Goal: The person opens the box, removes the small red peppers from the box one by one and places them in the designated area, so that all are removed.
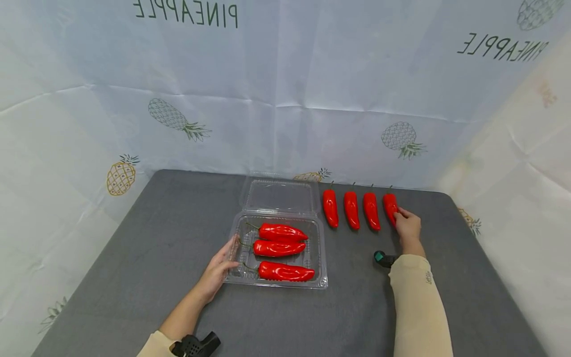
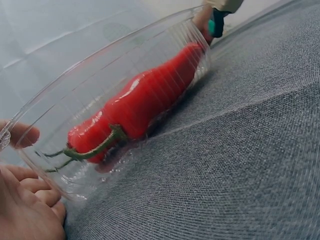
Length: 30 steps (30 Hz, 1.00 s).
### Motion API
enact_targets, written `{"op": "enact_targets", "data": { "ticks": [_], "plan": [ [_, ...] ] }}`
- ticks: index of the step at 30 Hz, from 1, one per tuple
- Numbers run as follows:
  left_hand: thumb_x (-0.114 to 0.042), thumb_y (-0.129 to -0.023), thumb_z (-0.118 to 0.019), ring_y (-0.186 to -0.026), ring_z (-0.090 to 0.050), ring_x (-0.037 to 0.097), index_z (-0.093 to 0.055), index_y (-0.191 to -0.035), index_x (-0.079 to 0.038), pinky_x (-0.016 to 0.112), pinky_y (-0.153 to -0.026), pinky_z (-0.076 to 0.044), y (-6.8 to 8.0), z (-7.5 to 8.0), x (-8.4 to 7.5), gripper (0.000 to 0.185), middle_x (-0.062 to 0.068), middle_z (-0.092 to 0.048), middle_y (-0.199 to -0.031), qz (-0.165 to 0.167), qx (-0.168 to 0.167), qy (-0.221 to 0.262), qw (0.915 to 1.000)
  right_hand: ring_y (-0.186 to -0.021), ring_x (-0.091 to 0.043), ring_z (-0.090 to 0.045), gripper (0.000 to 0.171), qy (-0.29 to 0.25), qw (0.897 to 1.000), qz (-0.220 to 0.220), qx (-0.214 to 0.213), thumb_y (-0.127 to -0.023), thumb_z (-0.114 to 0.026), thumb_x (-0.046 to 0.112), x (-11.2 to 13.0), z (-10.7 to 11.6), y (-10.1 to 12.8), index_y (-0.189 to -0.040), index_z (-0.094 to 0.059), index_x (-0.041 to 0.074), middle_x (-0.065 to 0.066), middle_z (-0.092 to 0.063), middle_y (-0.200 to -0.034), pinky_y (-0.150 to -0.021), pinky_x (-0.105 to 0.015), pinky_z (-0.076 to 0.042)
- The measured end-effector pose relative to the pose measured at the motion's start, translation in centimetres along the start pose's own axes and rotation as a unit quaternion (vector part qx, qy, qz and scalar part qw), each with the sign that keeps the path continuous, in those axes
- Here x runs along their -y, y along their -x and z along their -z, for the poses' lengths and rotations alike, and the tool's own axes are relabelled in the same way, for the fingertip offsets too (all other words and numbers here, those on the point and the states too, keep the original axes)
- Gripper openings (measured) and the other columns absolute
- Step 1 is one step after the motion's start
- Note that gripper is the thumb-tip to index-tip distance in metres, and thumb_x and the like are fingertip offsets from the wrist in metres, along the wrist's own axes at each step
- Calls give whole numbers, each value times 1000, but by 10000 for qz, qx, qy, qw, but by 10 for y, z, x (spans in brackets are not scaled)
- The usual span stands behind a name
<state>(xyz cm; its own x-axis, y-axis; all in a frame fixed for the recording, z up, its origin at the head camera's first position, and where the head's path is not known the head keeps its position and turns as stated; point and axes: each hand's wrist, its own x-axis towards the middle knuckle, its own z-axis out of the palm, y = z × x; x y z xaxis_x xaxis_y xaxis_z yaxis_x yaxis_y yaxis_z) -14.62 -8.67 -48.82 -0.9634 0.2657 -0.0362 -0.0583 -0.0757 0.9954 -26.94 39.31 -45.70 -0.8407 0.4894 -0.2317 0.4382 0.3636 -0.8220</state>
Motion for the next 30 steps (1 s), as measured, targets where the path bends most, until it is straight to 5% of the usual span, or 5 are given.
{"op": "enact_targets", "data": {
  "ticks": [8,18,30],
  "plan": [
    [0,-84,-46,-145,2,30,-10,-148,1,-3,-95,-17,0,0,0,74,16,-5,-157,-21,36,-4,10000,-137,-33,-26,57,-212,9996,-119,171,-96,-35,27,2,4,4,-146,-23,3,-21,-20,-153,-111,-43,-29],
    [1,-82,-46,-144,0,31,-12,-148,3,-2,-95,-19,-1,0,1,74,18,-6,-156,-35,27,98,9999,-138,-20,-32,55,-883,9939,514,-414,-97,-39,23,28,4,21,-148,-25,9,-12,-29,-152,-112,-34,-30],
    [0,-83,-46,-145,-1,30,-11,-148,1,-3,-94,-19,-1,0,-1,74,16,-7,-157,33,5,37,10000,-136,-31,-32,62,74,9917,1203,450,-97,-43,32,38,-7,45,-148,-21,6,-19,-32,-149,-109,-41,-31]
  ]
}}
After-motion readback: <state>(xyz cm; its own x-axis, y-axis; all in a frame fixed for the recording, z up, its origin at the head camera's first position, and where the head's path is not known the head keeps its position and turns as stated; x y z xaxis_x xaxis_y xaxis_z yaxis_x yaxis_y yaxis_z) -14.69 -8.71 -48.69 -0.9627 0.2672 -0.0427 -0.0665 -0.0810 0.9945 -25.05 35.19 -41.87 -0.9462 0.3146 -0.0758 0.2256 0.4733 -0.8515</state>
